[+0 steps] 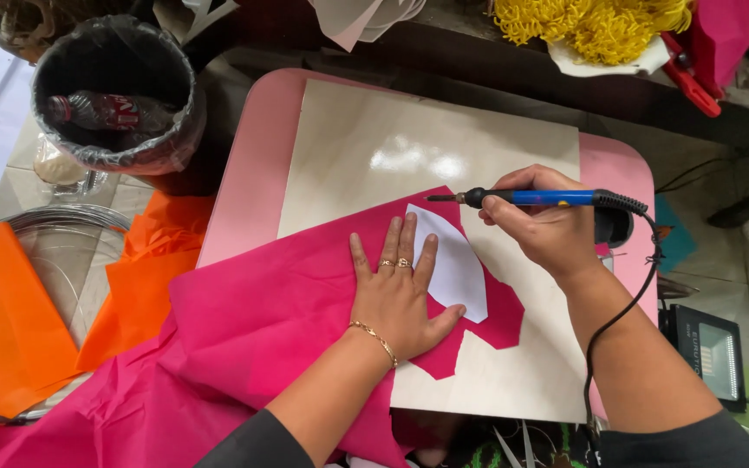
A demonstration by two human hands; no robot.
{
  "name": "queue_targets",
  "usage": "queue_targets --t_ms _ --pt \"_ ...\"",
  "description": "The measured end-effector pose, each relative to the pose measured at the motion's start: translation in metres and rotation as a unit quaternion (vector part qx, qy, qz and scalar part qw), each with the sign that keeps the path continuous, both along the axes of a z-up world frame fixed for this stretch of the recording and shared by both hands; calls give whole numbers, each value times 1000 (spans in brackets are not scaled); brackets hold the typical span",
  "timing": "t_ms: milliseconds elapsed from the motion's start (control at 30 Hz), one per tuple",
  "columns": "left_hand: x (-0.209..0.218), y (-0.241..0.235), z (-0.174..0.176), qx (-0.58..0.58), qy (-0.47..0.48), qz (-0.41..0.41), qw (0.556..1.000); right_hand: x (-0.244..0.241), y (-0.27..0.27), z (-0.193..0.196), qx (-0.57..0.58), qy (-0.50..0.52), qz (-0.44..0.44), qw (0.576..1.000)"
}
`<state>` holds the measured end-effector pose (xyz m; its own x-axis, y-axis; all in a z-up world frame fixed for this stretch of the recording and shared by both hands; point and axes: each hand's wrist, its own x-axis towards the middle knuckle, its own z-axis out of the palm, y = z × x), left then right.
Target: Cutting leaf-shaped patterns out of pink fabric using scissors and a heat tool.
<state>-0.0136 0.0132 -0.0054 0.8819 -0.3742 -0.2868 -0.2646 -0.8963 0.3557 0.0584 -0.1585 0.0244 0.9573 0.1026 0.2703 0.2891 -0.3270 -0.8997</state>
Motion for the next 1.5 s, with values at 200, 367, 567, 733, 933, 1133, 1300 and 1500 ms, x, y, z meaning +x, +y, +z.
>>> queue_targets --t_ms 200,367,567,733,933,1133,1300,1500 --pt "1 1 0 -4 7 -3 1000 4 2 -2 -1 32 -7 999" --pt "3 -1 -3 -11 17 -3 1000 7 3 -6 3 39 -13 999" --pt "6 -5 -2 2 21 4 1000 12 -12 -28 85 -7 -2 996" --pt "11 -7 6 44 64 0 997 10 -29 -74 246 0 -38 969" --pt "12 -4 3 40 64 -6 997 1 -25 -77 178 -17 -22 984" --pt "10 -4 -5 22 45 -6 999 -1 -22 -69 123 4 -7 992" --pt "4 -10 -33 9 -70 22 997 0 -24 -77 185 -4 -12 983" --pt "9 -12 -20 17 -42 13 999 1 -22 -76 205 -11 -12 979"
